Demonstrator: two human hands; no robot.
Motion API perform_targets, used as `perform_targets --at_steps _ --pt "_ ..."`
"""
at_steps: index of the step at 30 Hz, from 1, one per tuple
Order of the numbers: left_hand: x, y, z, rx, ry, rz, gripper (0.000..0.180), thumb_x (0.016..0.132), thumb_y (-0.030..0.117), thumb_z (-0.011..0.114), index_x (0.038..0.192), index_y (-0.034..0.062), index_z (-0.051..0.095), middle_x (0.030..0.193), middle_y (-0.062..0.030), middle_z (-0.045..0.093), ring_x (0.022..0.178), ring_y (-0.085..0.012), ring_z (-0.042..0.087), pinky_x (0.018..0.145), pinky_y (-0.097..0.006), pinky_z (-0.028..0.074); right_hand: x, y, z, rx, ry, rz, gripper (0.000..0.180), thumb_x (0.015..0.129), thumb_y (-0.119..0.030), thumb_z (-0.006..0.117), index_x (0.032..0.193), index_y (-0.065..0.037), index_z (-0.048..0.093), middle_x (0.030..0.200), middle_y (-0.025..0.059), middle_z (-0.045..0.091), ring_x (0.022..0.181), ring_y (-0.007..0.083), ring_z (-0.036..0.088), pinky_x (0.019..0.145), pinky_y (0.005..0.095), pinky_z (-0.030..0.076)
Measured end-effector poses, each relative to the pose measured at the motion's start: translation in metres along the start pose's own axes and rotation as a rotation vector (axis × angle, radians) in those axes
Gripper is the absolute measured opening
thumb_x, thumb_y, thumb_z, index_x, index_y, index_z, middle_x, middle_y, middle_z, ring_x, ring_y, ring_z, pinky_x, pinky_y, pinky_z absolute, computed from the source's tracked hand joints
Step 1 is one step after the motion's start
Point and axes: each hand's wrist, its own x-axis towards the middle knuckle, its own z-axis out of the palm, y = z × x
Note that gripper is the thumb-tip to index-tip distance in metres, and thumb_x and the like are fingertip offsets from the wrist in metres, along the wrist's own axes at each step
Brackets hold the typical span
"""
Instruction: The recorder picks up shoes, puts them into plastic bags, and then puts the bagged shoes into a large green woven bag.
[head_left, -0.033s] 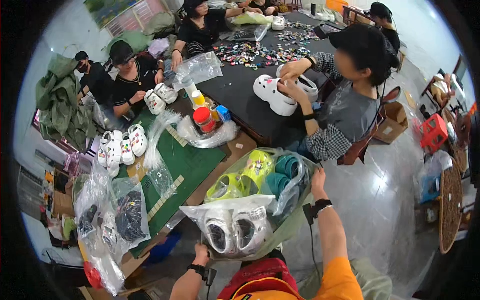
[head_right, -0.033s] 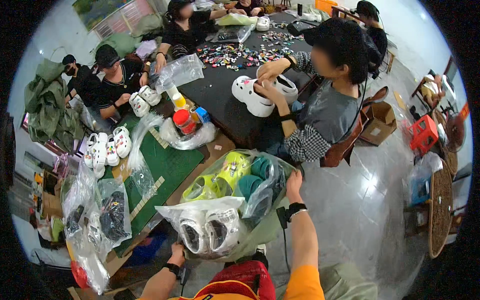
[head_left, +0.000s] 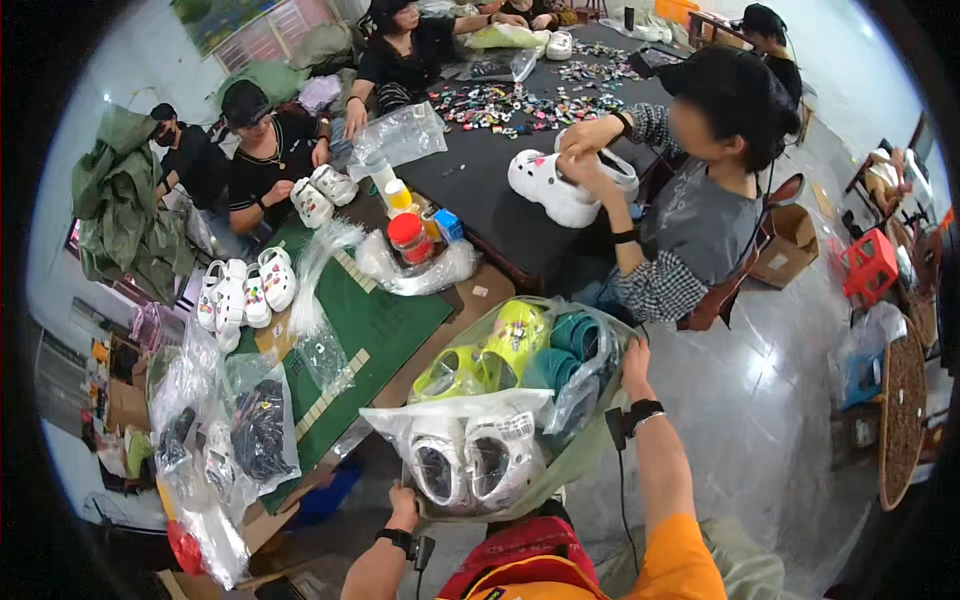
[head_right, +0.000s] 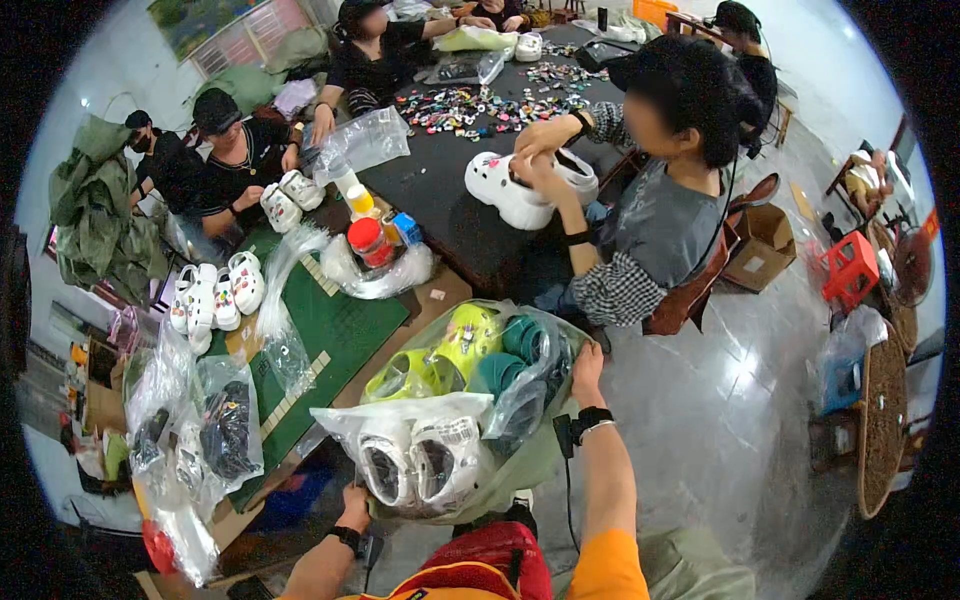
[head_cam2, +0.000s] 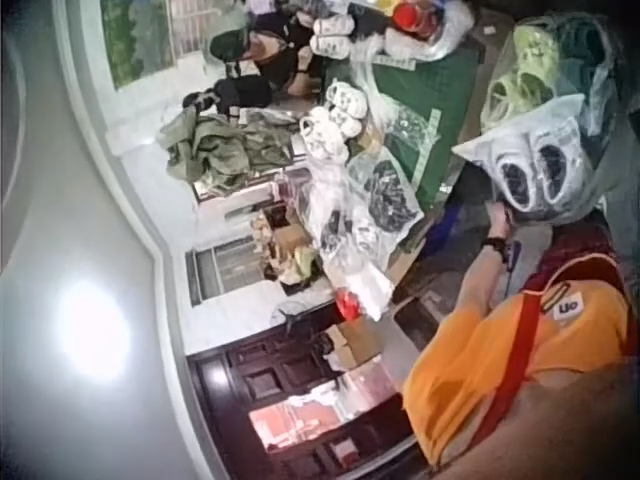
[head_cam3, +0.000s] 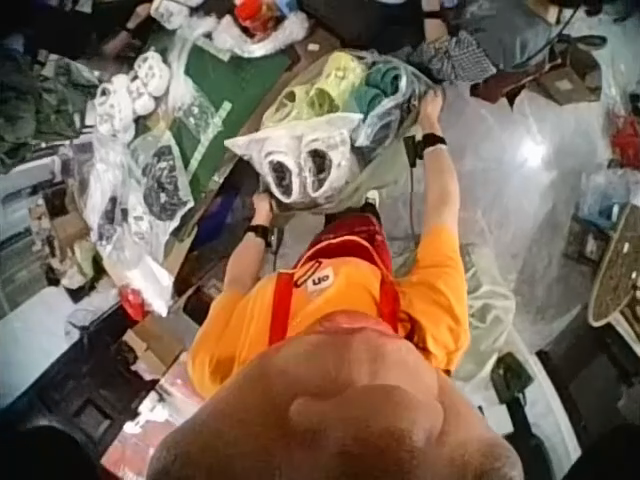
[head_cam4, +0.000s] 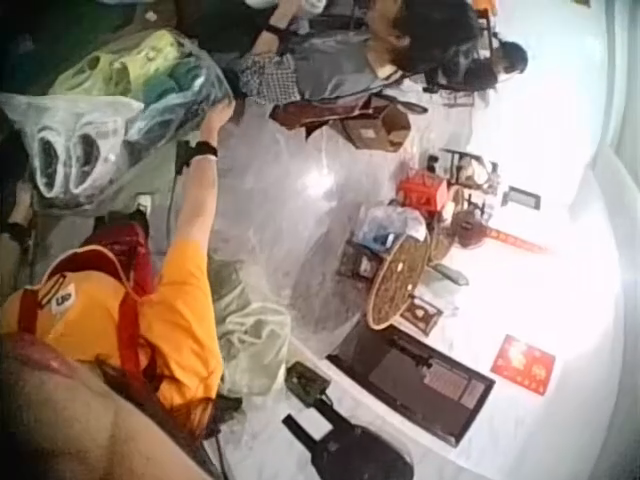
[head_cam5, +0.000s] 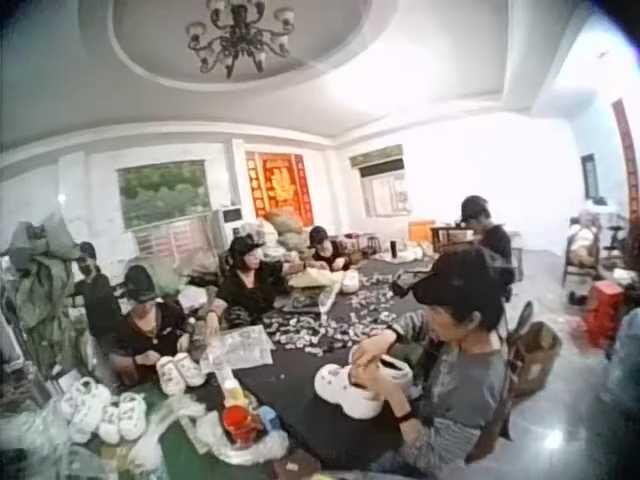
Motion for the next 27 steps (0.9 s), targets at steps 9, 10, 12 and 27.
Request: perform_targets --at_steps 9,10,12,27 --pt "-0.099 0.051 0.004 -0.109 -0.112 -0.197 0.031 0.079 0.002 0.043 0.110 -0.0012 0.047 0.099 -0.0128 0.056 0.081 -0.0255 0.057 0.068 -0.037 0.049 -0.098 -0.113 -0.055 0.338 -0.175 0.492 0.024 0.078 -0.023 0.040 0.081 -0.002 0.051 0.073 0.0055 0.050 0.062 0.0172 0.048 0.054 0.0319 0.040" --pt "-0.118 0.066 0.017 -0.163 -0.162 -0.165 0.030 0.080 0.004 0.045 0.109 -0.0013 0.049 0.099 -0.0120 0.056 0.082 -0.0235 0.058 0.069 -0.035 0.049 -0.103 -0.118 -0.063 0.391 -0.191 0.419 0.026 0.078 -0.024 0.040 0.082 -0.001 0.052 0.076 0.0077 0.052 0.066 0.0189 0.051 0.058 0.0324 0.042" --pt "-0.148 0.099 0.032 -0.217 -0.198 -0.137 0.029 0.080 0.006 0.047 0.108 -0.0013 0.050 0.099 -0.0111 0.057 0.083 -0.0215 0.058 0.069 -0.033 0.048 -0.108 -0.133 -0.075 0.436 -0.212 0.357 0.028 0.078 -0.024 0.039 0.082 0.000 0.052 0.079 0.0098 0.054 0.070 0.0206 0.054 0.062 0.0329 0.045" --pt "-0.233 0.153 0.002 -0.050 -0.485 0.118 0.031 0.070 -0.004 0.037 0.095 -0.0046 0.056 0.086 -0.0090 0.061 0.075 -0.0179 0.059 0.066 -0.028 0.048 -0.154 -0.222 -0.152 0.387 -0.195 0.068 0.029 0.081 -0.025 0.037 0.086 -0.001 0.052 0.083 0.0116 0.057 0.073 0.0231 0.056 0.068 0.0342 0.047"
